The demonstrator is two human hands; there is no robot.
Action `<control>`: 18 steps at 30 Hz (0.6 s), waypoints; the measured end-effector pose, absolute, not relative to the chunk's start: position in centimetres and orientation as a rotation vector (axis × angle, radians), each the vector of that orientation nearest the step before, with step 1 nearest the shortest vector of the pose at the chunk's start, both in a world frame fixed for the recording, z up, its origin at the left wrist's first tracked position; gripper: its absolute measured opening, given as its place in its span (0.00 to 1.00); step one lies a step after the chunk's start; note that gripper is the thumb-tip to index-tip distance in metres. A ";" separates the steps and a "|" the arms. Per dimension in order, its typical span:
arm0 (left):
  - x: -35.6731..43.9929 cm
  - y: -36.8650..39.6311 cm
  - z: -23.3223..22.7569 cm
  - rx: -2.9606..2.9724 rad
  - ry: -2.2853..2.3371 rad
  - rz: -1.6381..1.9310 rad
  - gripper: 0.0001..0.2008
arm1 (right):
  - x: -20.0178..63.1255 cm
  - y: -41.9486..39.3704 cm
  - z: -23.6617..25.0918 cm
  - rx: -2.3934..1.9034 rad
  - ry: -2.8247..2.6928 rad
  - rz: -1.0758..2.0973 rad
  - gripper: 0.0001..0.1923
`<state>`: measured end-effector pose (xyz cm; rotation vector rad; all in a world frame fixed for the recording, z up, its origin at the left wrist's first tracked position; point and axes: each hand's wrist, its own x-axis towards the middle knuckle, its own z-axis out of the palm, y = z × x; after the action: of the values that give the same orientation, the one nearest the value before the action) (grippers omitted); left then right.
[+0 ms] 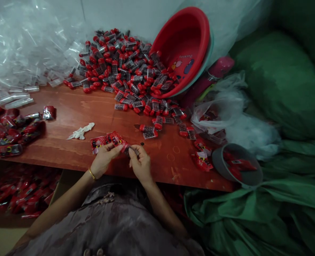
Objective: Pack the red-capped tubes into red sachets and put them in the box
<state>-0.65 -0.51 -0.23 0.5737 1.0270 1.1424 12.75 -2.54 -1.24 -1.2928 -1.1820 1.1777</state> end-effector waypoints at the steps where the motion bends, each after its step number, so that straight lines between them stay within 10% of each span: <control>1: -0.5 -0.6 -0.4 0.551 1.016 1.165 0.19 | 12.5 -2.5 -1.4 -1.272 -1.143 1.216 0.13; 18: 0.7 -0.9 -0.6 0.524 1.051 1.295 0.19 | 11.1 -2.7 -1.3 -1.256 -1.090 1.277 0.15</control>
<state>0.73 -0.94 -0.64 0.5239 1.0511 1.2953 11.05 -2.74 -1.33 -1.2563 -1.0903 1.2772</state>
